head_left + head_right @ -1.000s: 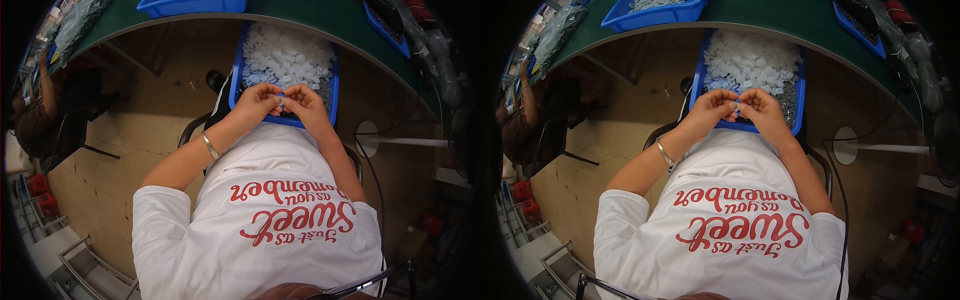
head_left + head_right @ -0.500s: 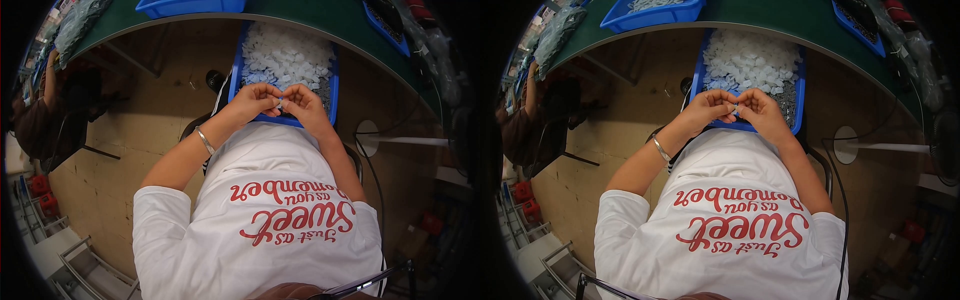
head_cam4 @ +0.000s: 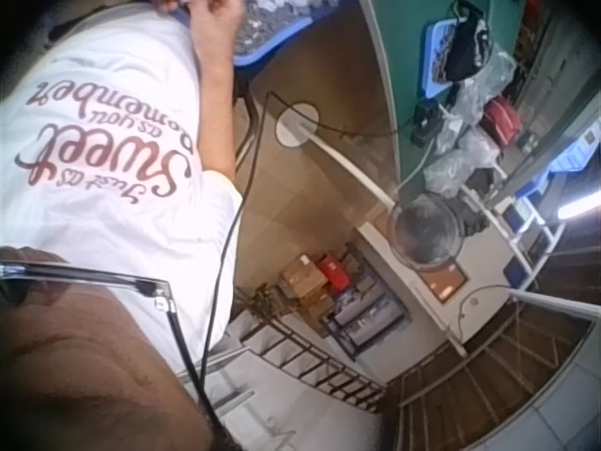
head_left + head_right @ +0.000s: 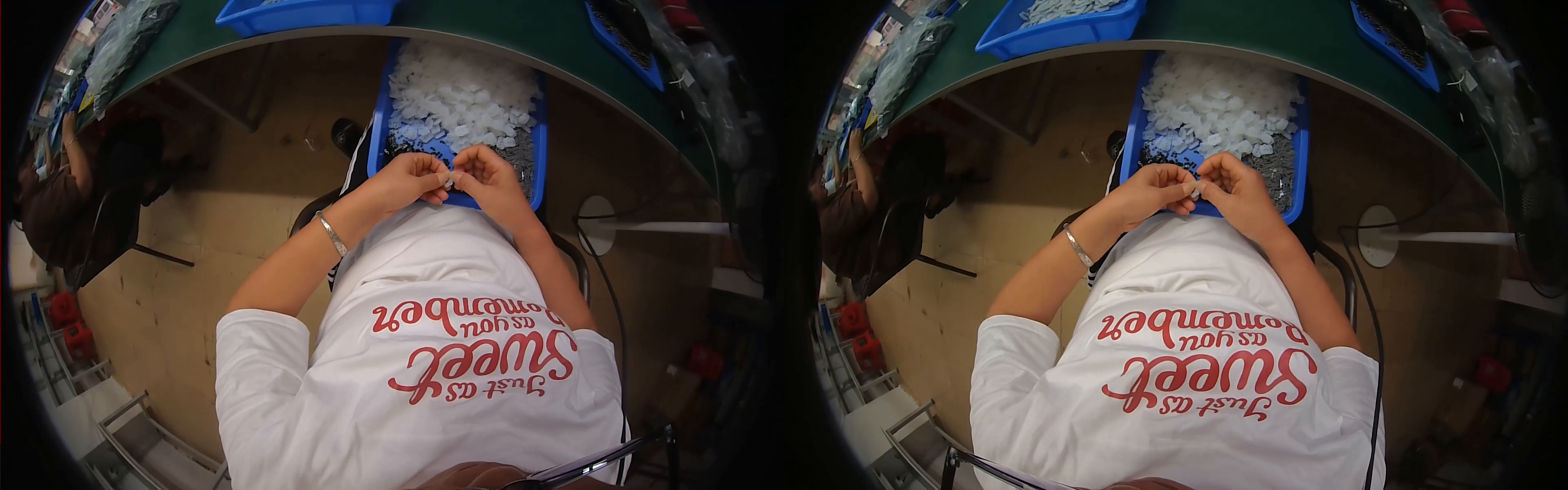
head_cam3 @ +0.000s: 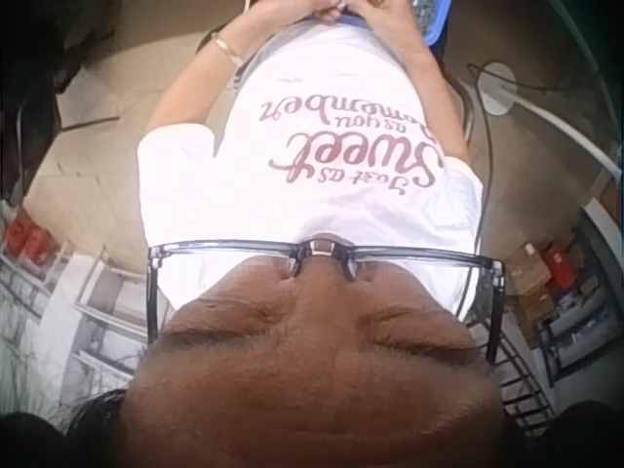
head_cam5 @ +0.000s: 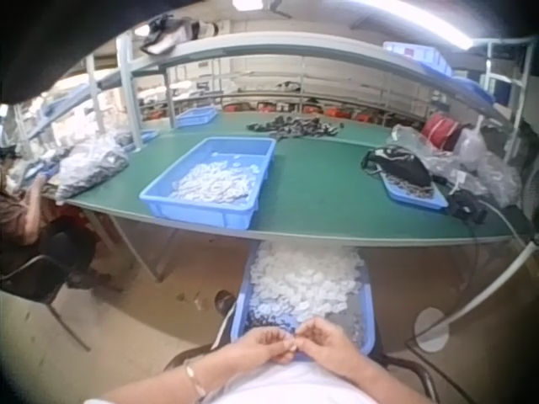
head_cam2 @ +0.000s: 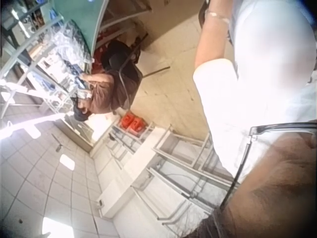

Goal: The person assembles small components by fitting white and black pieces together by hand and places the assembled units into a tray on the table.

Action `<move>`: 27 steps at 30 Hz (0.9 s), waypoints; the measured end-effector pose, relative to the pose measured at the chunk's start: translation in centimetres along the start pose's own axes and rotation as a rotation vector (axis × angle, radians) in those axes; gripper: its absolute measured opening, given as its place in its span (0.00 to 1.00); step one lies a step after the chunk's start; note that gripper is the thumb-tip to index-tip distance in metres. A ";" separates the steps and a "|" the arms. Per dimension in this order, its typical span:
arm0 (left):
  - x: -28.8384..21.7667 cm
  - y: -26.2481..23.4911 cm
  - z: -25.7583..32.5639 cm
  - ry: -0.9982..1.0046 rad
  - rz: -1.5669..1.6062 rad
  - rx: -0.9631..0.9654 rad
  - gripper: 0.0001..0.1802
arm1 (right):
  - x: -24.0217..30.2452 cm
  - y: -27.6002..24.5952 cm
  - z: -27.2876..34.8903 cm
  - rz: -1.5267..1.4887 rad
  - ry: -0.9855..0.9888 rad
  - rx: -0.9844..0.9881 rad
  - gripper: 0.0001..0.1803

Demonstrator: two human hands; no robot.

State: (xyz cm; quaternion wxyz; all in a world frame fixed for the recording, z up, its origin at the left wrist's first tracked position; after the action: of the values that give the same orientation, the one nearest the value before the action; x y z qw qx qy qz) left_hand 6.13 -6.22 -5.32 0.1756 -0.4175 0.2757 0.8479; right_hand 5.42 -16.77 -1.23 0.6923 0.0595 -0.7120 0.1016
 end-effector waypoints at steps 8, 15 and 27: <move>-2.9 0.7 1.0 0.348 -0.202 -0.096 0.07 | -0.3 -0.7 -0.2 -0.116 0.023 -0.036 0.06; -4.4 1.1 2.2 0.567 -0.363 -0.238 0.07 | 0.0 -0.8 -0.1 -0.124 0.028 -0.062 0.05; -2.6 0.9 0.8 0.272 -0.194 -0.078 0.11 | -0.2 -0.6 -0.1 -0.127 0.048 -0.055 0.04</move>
State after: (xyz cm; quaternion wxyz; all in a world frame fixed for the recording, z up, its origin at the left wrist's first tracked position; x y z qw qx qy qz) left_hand 6.72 -6.61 -2.50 0.2014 -0.5595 0.2223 0.7726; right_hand 5.66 -17.39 -1.41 0.7157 0.0829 -0.6924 0.0390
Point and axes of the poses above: each hand's wrist, its own z-axis away from the middle knuckle, its own y-axis out of the palm, x = y × z, the point moved 10 cm from there along -z, towards the middle knuckle, and after that the axes turned 7 degrees about -y, right-handed, at the moved point
